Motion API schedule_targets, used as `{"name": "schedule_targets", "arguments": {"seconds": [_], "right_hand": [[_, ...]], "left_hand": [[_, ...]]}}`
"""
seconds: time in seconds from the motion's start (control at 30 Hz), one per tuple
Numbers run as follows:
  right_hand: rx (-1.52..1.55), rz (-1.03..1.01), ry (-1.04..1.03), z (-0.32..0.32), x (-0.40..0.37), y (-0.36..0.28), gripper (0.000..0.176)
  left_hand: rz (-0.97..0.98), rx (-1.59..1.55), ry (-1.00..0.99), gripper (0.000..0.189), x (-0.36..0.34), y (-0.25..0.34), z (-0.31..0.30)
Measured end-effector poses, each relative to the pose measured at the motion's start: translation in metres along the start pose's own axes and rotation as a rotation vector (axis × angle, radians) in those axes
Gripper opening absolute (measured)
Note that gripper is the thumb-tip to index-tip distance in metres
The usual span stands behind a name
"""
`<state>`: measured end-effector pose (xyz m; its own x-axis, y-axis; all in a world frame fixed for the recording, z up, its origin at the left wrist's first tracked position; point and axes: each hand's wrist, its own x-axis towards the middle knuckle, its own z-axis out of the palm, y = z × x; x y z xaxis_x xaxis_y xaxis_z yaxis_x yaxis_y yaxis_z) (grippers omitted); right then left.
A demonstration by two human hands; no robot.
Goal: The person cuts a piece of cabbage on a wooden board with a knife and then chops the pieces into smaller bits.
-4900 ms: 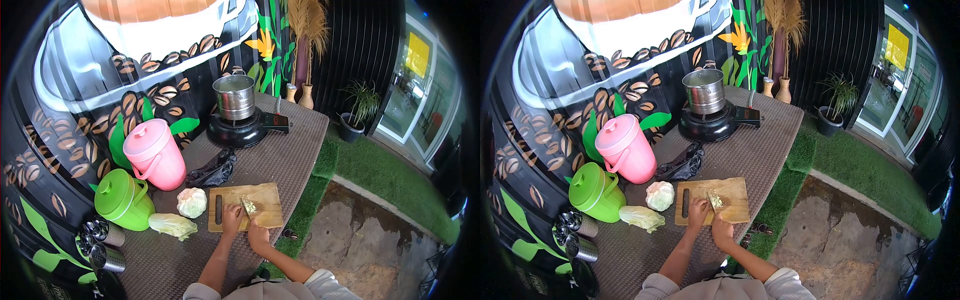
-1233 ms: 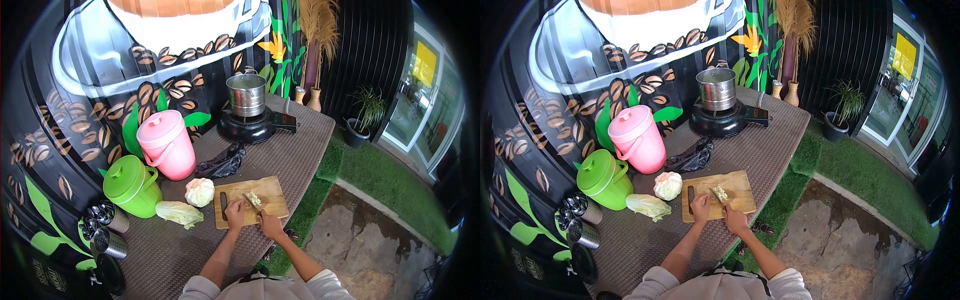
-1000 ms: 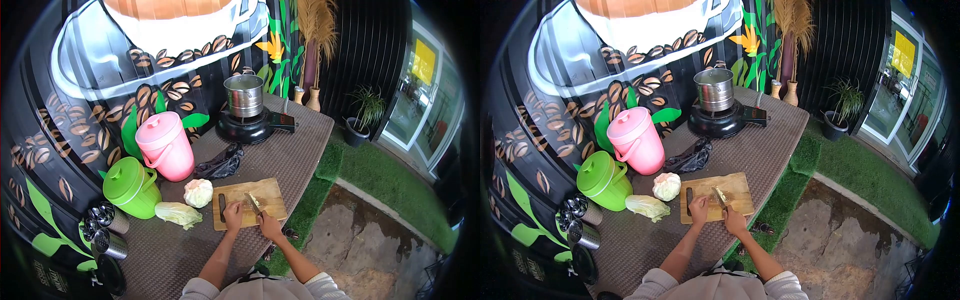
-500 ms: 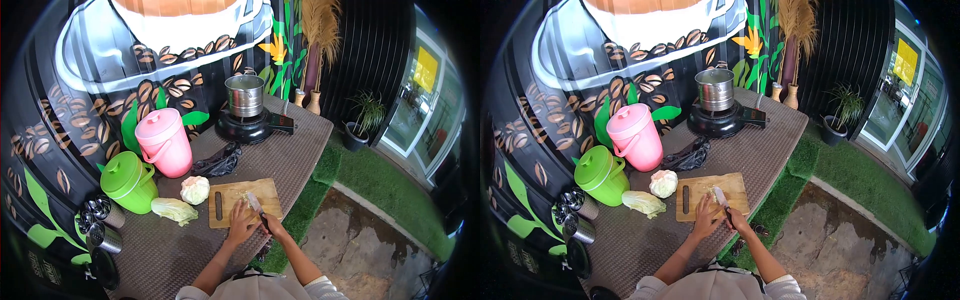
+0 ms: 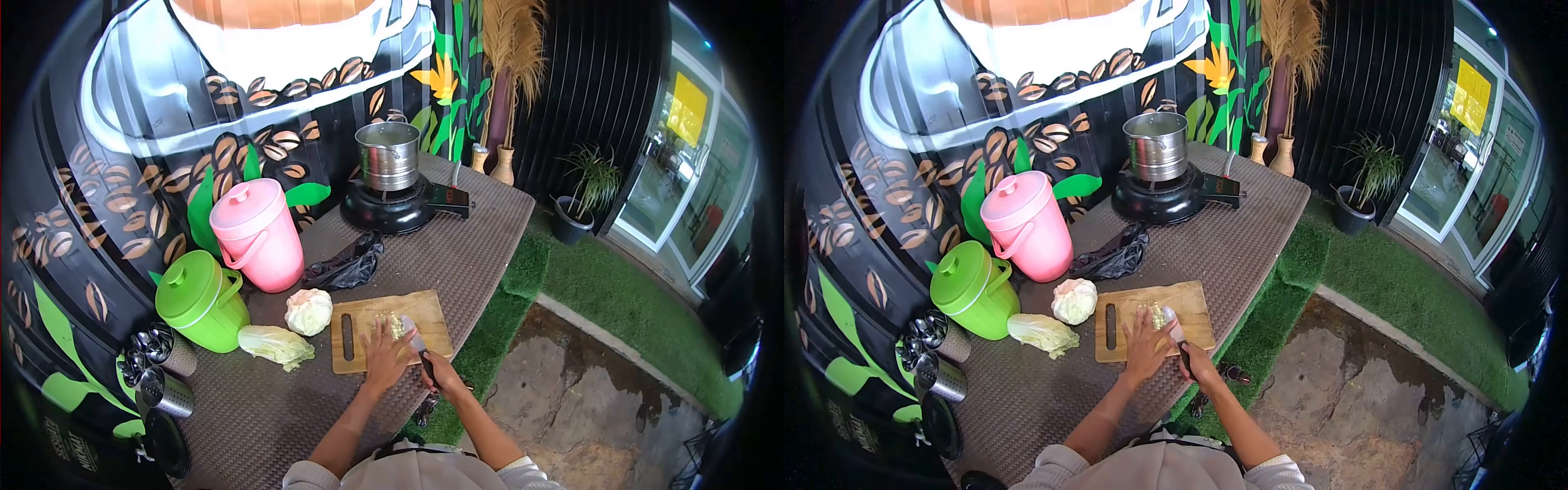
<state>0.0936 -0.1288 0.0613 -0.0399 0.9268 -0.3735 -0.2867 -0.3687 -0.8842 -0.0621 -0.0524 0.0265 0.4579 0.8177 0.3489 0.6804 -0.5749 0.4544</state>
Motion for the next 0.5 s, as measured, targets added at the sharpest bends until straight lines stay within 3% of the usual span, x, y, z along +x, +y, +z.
{"name": "schedule_targets", "arguments": {"seconds": [0.33,0.43,0.5], "right_hand": [[-0.046,0.027,0.043,-0.004,0.000,0.014,0.027],[-0.219,-0.059,0.095,-0.008,0.003,0.020,0.032],[-0.638,-0.383,0.378,-0.008,0.011,0.029,0.037]], "left_hand": [[-0.106,0.035,0.027,0.049,0.019,-0.021,0.009],[-0.179,0.007,0.106,0.045,0.020,-0.026,0.012],[-0.177,-0.021,0.171,0.040,0.022,-0.027,0.008]]}}
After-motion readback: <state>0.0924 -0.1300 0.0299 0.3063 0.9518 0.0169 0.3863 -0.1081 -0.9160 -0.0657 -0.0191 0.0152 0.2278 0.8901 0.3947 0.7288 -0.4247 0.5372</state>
